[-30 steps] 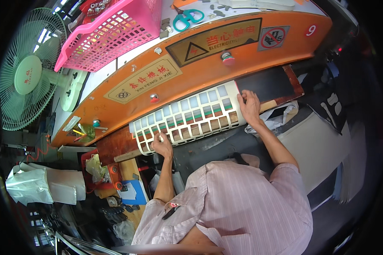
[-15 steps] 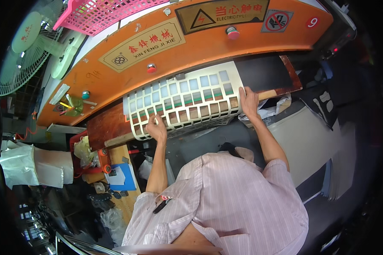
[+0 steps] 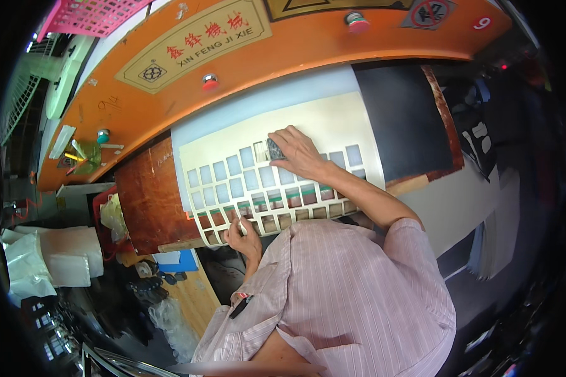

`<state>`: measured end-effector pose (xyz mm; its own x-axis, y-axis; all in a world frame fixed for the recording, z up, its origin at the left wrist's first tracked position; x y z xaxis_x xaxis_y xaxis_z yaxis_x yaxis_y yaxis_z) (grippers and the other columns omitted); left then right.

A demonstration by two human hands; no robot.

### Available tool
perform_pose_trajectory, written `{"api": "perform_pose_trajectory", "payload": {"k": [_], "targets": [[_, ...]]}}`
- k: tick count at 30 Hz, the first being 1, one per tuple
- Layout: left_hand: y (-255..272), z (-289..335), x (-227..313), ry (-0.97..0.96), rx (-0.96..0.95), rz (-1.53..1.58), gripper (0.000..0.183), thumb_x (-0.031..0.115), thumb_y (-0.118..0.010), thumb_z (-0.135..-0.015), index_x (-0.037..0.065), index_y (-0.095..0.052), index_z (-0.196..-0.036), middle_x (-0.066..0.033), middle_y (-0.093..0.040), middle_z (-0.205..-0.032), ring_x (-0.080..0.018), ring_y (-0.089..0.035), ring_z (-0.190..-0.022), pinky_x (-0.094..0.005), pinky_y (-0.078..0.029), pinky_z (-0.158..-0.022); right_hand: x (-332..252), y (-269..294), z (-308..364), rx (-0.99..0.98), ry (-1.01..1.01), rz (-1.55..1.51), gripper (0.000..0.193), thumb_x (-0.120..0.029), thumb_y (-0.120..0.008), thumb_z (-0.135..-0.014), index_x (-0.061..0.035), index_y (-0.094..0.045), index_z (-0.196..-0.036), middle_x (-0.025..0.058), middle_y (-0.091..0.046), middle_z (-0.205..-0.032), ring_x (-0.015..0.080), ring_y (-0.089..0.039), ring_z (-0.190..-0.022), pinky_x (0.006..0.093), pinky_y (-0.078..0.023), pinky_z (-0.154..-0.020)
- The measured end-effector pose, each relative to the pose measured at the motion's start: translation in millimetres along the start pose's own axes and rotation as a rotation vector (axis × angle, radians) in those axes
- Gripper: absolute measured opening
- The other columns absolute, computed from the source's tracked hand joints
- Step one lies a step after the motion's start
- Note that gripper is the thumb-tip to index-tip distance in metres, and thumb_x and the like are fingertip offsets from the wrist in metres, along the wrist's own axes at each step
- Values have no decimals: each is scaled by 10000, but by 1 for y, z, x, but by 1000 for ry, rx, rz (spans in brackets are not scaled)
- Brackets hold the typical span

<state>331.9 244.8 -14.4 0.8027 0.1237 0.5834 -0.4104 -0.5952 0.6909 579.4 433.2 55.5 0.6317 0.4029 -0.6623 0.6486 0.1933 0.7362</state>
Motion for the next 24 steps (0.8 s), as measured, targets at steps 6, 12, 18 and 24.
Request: {"api": "perform_pose_trajectory", "payload": {"k": [6, 12, 18, 24], "targets": [[5, 19, -8, 41, -24, -41, 128, 81, -764, -886, -12, -721, -963, -59, -539, -640, -224, -455, -594, -389, -410, -837, 33, 11, -13, -177, -393, -612, 714, -248, -872, -831, 36, -571, -1413, 169, -682, -1310, 269, -644, -1134, 384, -535, -997], [13, 27, -12, 146, -96, -47, 131, 95, -752, -911, -5, -716, -988, -47, -494, -641, -216, -421, -609, -389, -384, -856, 45, 43, 0, 33, -242, -333, 690, -182, -879, -808, 44, -569, -1382, 196, -616, -1325, 295, -589, -1226, 385, -498, -1071], [11, 21, -12, 157, -113, -31, 124, 91, -754, -908, 1, -714, -983, -46, -488, -650, -218, -415, -611, -389, -388, -858, 35, 8, 22, -140, -35, -124, 676, -161, -833, -825, 0, -517, -1401, 166, -550, -1378, 364, -507, -1268, 448, -517, -1032], [-4, 13, -14, 82, -20, -15, 133, 90, -766, -898, -1, -729, -989, -62, -543, -668, -231, -467, -643, -401, -411, -847, 35, 12, 20, -61, -36, -90, 711, -179, -850, -817, -2, -513, -1417, 183, -558, -1372, 362, -517, -1264, 447, -518, -1038]]}}
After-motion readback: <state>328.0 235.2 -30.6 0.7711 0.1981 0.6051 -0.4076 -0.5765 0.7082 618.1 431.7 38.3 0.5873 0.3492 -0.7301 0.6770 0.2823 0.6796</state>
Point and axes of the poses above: each hand's wrist, its own z-axis away from the middle knuckle, its own y-axis out of the back of the hand, x = y × z, the point moved 1 cm from there along -z, towards the middle knuckle
